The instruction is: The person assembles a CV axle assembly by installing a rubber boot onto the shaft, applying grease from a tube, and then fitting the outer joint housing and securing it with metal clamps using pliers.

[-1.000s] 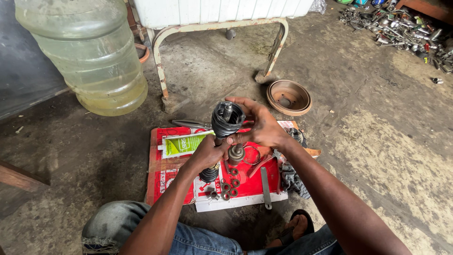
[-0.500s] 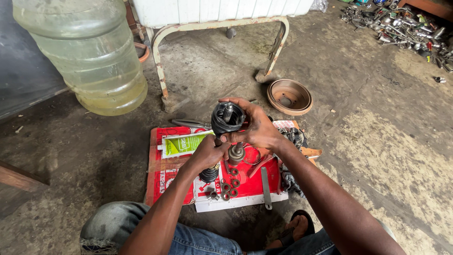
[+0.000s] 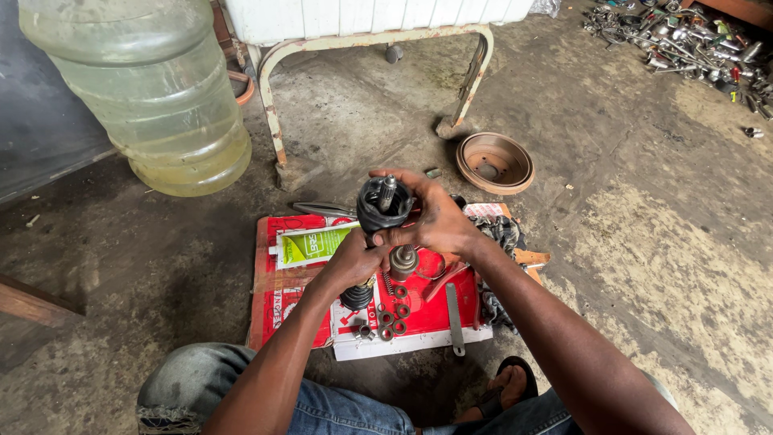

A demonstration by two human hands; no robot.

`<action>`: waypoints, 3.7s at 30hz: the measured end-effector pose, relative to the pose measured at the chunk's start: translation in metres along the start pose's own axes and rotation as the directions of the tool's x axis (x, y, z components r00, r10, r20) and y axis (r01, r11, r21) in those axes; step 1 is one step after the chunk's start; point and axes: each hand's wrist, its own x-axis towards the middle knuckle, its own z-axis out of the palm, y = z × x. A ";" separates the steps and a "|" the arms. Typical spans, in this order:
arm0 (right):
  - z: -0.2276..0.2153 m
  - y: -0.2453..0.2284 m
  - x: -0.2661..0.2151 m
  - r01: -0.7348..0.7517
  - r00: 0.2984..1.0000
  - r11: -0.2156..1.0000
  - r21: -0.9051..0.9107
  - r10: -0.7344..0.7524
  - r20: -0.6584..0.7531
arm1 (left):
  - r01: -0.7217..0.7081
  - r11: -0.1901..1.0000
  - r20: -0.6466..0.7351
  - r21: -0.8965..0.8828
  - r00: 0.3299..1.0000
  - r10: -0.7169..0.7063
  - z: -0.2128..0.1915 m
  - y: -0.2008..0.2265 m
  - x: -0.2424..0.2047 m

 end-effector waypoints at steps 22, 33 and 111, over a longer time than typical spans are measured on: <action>-0.038 0.164 -0.112 -0.472 0.842 0.649 -0.597 0.533 -0.086 | -0.238 0.963 -0.099 -0.127 0.969 0.227 -0.008 0.032 -0.014; 0.005 0.185 -0.105 -0.363 0.852 0.593 -0.719 0.523 0.002 | -0.168 0.977 -0.164 -0.129 0.976 0.147 -0.010 0.007 -0.010; 0.127 0.168 -0.050 0.033 0.763 0.429 -0.903 0.573 0.300 | -0.109 0.967 -0.201 -0.232 0.978 0.063 -0.016 0.004 -0.006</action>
